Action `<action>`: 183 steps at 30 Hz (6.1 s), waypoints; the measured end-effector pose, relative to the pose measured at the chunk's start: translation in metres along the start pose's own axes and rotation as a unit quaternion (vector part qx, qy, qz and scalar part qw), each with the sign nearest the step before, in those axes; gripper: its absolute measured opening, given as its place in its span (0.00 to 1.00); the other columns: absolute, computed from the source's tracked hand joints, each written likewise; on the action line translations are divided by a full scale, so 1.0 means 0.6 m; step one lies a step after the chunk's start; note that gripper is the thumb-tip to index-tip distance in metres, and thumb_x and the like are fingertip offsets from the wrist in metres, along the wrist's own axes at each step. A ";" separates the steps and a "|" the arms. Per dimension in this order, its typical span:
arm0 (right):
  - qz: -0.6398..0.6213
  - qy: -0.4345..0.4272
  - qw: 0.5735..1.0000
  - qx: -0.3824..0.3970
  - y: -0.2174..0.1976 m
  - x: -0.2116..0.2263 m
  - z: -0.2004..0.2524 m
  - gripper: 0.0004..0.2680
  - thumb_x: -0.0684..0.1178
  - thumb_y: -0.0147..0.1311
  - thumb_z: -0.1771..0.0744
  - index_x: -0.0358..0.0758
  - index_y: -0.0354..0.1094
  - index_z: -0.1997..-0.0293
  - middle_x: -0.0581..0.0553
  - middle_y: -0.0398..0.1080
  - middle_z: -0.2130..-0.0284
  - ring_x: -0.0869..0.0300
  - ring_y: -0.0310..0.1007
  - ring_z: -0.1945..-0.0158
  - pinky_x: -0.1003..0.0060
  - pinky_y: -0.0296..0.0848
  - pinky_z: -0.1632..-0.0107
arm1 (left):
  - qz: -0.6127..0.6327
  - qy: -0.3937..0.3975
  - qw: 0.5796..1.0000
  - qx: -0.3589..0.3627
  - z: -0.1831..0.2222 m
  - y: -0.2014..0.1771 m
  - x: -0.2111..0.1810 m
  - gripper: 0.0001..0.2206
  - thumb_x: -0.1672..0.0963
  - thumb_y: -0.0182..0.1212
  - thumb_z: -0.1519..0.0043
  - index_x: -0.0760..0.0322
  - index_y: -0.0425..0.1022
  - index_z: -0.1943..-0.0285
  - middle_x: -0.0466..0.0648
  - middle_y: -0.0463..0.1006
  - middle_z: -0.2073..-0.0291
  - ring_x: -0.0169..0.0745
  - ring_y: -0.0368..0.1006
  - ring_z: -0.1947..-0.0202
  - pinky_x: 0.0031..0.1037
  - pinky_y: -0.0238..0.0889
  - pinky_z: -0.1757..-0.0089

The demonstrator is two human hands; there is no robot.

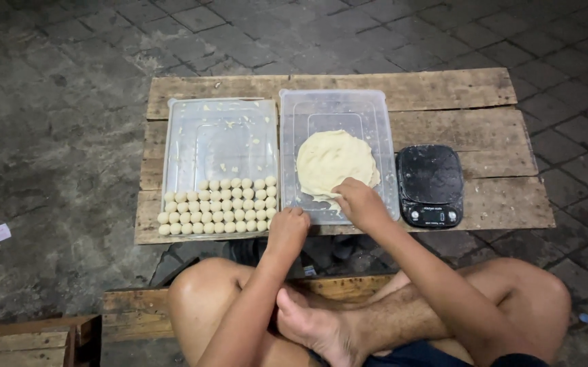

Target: Portioning a large mass of dough into small pieces, weighing them on a digital scale, and rolling them into uniform balls.

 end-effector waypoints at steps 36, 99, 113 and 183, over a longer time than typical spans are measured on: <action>-0.550 0.373 0.734 -0.143 -0.161 -0.132 0.067 0.12 0.40 0.51 0.31 0.28 0.68 0.41 0.41 0.75 0.53 0.64 0.76 0.59 0.78 0.76 0.67 | -0.033 -0.045 0.995 0.077 0.001 0.005 0.005 0.04 0.56 0.63 0.46 0.58 0.79 0.74 0.46 0.77 0.77 0.51 0.78 0.73 0.37 0.70 0.71; 0.098 0.289 0.937 -0.169 -0.157 -0.250 0.216 0.08 0.50 0.66 0.34 0.45 0.81 0.52 0.42 0.76 0.59 0.44 0.75 0.52 0.52 0.72 0.46 | 0.045 -0.067 0.979 0.187 -0.026 -0.022 0.009 0.10 0.53 0.71 0.47 0.62 0.77 0.70 0.52 0.77 0.74 0.60 0.79 0.68 0.44 0.72 0.67; 0.104 0.314 0.939 -0.094 -0.144 -0.267 0.216 0.07 0.55 0.65 0.32 0.51 0.80 0.52 0.47 0.76 0.57 0.49 0.76 0.50 0.54 0.73 0.50 | 0.046 -0.073 0.977 0.196 -0.036 -0.029 0.007 0.09 0.54 0.72 0.47 0.64 0.78 0.70 0.54 0.77 0.75 0.60 0.78 0.70 0.44 0.71 0.68; -0.611 0.364 0.685 -0.154 -0.115 -0.114 0.192 0.05 0.45 0.54 0.31 0.37 0.72 0.64 0.47 0.76 0.68 0.67 0.70 0.68 0.75 0.69 0.66 | 0.209 -0.146 0.946 0.198 -0.092 -0.018 -0.150 0.07 0.56 0.57 0.38 0.67 0.73 0.64 0.62 0.73 0.73 0.75 0.75 0.71 0.54 0.69 0.71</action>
Point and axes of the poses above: each hand's wrist, its own z-axis away from the middle knuckle, its own y-axis out of the palm, x = y × z, the point moved 4 cm from there along -z, towards the middle knuckle
